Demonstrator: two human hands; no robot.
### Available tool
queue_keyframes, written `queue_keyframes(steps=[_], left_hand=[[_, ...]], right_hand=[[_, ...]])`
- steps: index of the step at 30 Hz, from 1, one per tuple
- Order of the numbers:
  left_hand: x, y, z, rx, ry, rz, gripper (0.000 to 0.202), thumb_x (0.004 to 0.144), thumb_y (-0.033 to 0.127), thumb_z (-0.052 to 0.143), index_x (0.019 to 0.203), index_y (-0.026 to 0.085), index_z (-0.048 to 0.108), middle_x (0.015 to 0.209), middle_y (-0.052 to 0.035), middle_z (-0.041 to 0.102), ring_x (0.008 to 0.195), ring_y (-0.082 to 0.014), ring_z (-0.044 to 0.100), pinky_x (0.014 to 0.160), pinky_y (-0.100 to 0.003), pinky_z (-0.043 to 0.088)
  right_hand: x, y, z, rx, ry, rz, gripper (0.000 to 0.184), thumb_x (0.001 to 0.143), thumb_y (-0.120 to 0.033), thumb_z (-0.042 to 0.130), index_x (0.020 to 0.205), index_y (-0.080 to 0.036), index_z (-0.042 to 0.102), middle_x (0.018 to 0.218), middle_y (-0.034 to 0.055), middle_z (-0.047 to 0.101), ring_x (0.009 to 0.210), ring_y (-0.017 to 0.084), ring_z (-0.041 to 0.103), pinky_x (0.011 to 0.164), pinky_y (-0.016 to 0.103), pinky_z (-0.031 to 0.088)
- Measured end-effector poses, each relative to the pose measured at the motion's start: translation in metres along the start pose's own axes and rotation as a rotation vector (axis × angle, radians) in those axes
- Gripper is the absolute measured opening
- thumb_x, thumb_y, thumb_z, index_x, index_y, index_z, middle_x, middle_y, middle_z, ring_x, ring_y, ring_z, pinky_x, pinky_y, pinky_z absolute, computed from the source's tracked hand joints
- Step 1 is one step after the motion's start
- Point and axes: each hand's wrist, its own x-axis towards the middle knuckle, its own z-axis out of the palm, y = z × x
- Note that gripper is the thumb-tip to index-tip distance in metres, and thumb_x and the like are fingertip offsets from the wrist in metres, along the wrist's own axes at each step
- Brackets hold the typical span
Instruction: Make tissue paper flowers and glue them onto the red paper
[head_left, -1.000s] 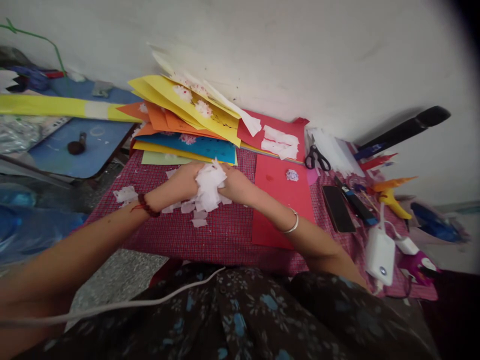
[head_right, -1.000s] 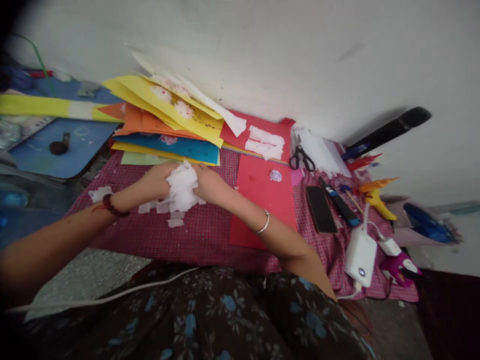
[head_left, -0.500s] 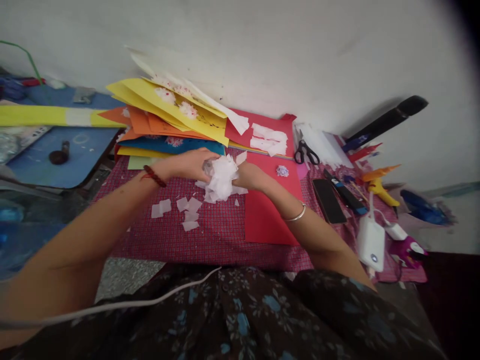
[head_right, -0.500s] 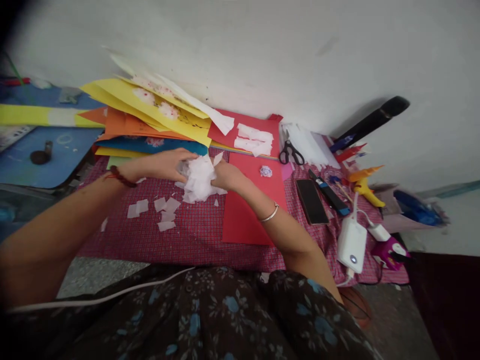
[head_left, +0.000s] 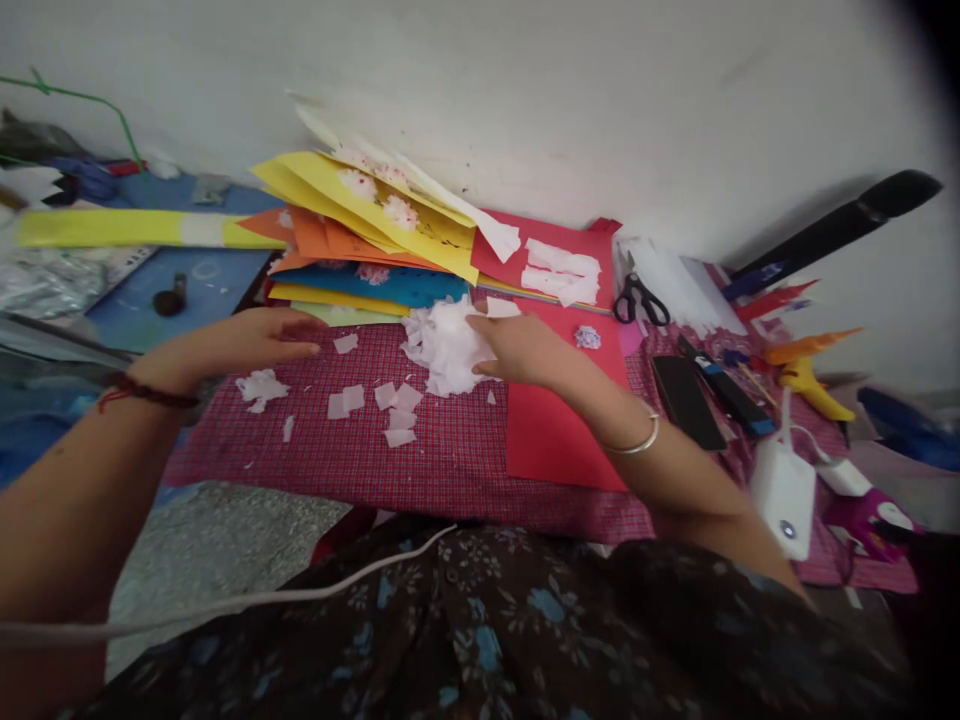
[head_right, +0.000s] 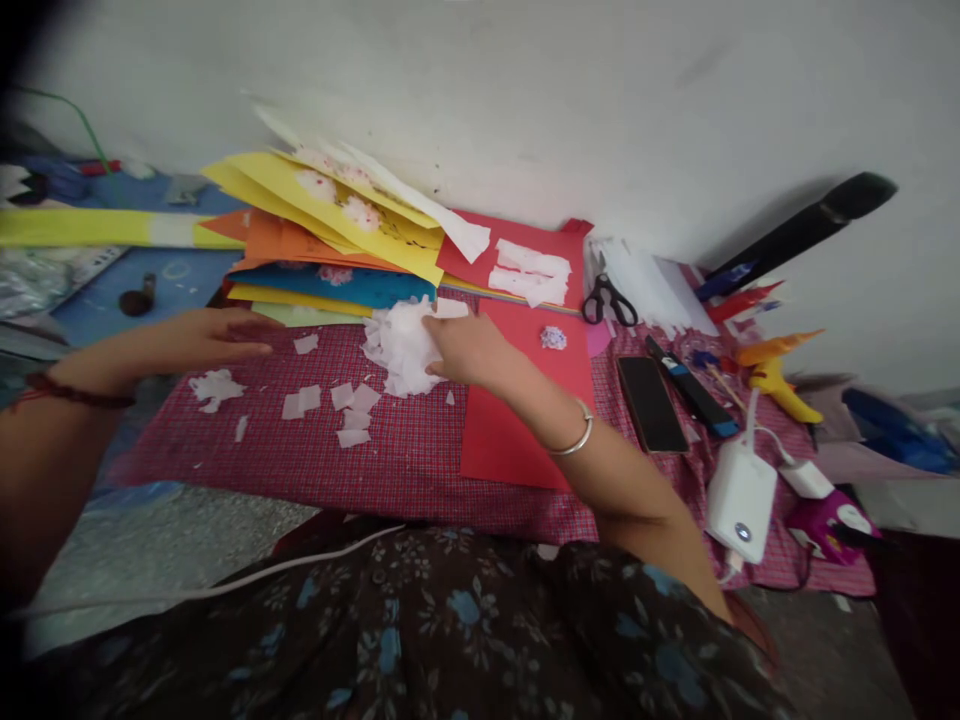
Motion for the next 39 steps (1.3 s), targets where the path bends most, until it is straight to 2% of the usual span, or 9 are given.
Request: queue_keyframes(steps=[2, 4, 10, 14, 18, 24, 29, 34, 39], left_hand=[[0.001, 0.002, 0.003, 0.001, -0.084, -0.020, 0.044, 0.082, 0.037, 0.057, 0.116, 0.011, 0.067, 0.107, -0.0065, 0.073, 0.089, -0.0166, 0.064, 0.083, -0.027, 0.048], [0.005, 0.002, 0.010, 0.006, -0.095, -0.045, 0.040, 0.086, 0.036, 0.053, 0.113, 0.011, 0.068, 0.107, -0.0063, 0.072, 0.091, -0.0167, 0.062, 0.086, -0.028, 0.046], [0.028, 0.000, 0.040, 0.033, 0.026, -0.164, 0.040, 0.084, 0.045, 0.055, 0.102, 0.012, 0.067, 0.087, -0.0056, 0.070, 0.076, -0.0166, 0.057, 0.069, -0.027, 0.042], [0.038, -0.003, 0.050, 0.003, 0.018, -0.182, 0.033, 0.077, 0.047, 0.058, 0.086, 0.017, 0.066, 0.081, -0.0067, 0.069, 0.072, -0.0193, 0.058, 0.066, -0.028, 0.041], [0.037, -0.002, 0.048, -0.024, -0.016, -0.172, 0.026, 0.076, 0.042, 0.053, 0.073, 0.018, 0.063, 0.074, -0.0063, 0.068, 0.070, -0.0195, 0.057, 0.065, -0.029, 0.042], [0.035, 0.024, 0.020, -0.016, 0.018, -0.079, 0.023, 0.080, 0.029, 0.051, 0.085, 0.011, 0.064, 0.076, -0.0024, 0.066, 0.069, -0.0125, 0.053, 0.063, -0.024, 0.041], [0.045, 0.038, 0.007, 0.075, -0.016, 0.032, 0.030, 0.082, 0.020, 0.049, 0.104, 0.009, 0.066, 0.093, -0.0042, 0.070, 0.079, -0.0135, 0.057, 0.076, -0.026, 0.046], [0.048, 0.029, 0.024, 0.159, -0.085, 0.176, 0.032, 0.083, 0.011, 0.046, 0.104, 0.015, 0.069, 0.122, -0.0043, 0.066, 0.113, -0.0152, 0.055, 0.106, -0.029, 0.038], [0.043, 0.031, 0.031, 0.199, -0.037, 0.176, 0.023, 0.087, 0.016, 0.047, 0.095, 0.013, 0.068, 0.129, -0.0074, 0.062, 0.117, -0.0169, 0.052, 0.110, -0.033, 0.036]], right_hand=[[0.008, -0.004, -0.017, -0.118, -0.017, -0.065, 0.040, 0.077, -0.037, 0.075, 0.110, -0.015, 0.070, 0.103, 0.0169, 0.072, 0.102, 0.037, 0.065, 0.084, 0.048, 0.049], [0.011, -0.007, -0.032, -0.173, -0.036, -0.131, 0.031, 0.076, -0.037, 0.077, 0.097, -0.014, 0.074, 0.103, 0.0171, 0.071, 0.104, 0.039, 0.064, 0.083, 0.048, 0.048], [-0.011, -0.019, -0.042, -0.189, -0.117, -0.197, 0.025, 0.086, -0.038, 0.067, 0.100, -0.018, 0.074, 0.094, 0.0114, 0.073, 0.086, 0.030, 0.067, 0.073, 0.041, 0.048], [-0.040, -0.016, -0.023, -0.042, -0.108, -0.232, 0.027, 0.091, -0.036, 0.061, 0.109, -0.018, 0.071, 0.106, 0.0127, 0.073, 0.091, 0.029, 0.068, 0.075, 0.039, 0.049], [-0.066, 0.003, 0.009, 0.386, -0.184, -0.268, 0.033, 0.094, -0.037, 0.057, 0.119, -0.017, 0.066, 0.113, 0.0114, 0.072, 0.099, 0.024, 0.068, 0.084, 0.037, 0.052], [-0.078, 0.046, 0.063, 1.129, -0.390, -0.193, 0.040, 0.090, -0.044, 0.064, 0.119, -0.016, 0.063, 0.108, 0.0090, 0.073, 0.095, 0.015, 0.069, 0.083, 0.029, 0.055], [-0.076, 0.065, 0.095, 1.549, -0.300, -0.051, 0.045, 0.083, -0.048, 0.073, 0.114, -0.017, 0.065, 0.097, 0.0070, 0.074, 0.079, 0.012, 0.070, 0.073, 0.025, 0.057], [-0.076, 0.068, 0.103, 1.673, -0.245, -0.012, 0.043, 0.080, -0.045, 0.077, 0.112, -0.018, 0.066, 0.094, 0.0056, 0.073, 0.079, 0.012, 0.071, 0.076, 0.026, 0.059], [-0.076, 0.067, 0.102, 1.646, -0.245, -0.042, 0.040, 0.081, -0.042, 0.076, 0.112, -0.018, 0.066, 0.095, 0.0056, 0.073, 0.080, 0.011, 0.071, 0.077, 0.026, 0.059]])
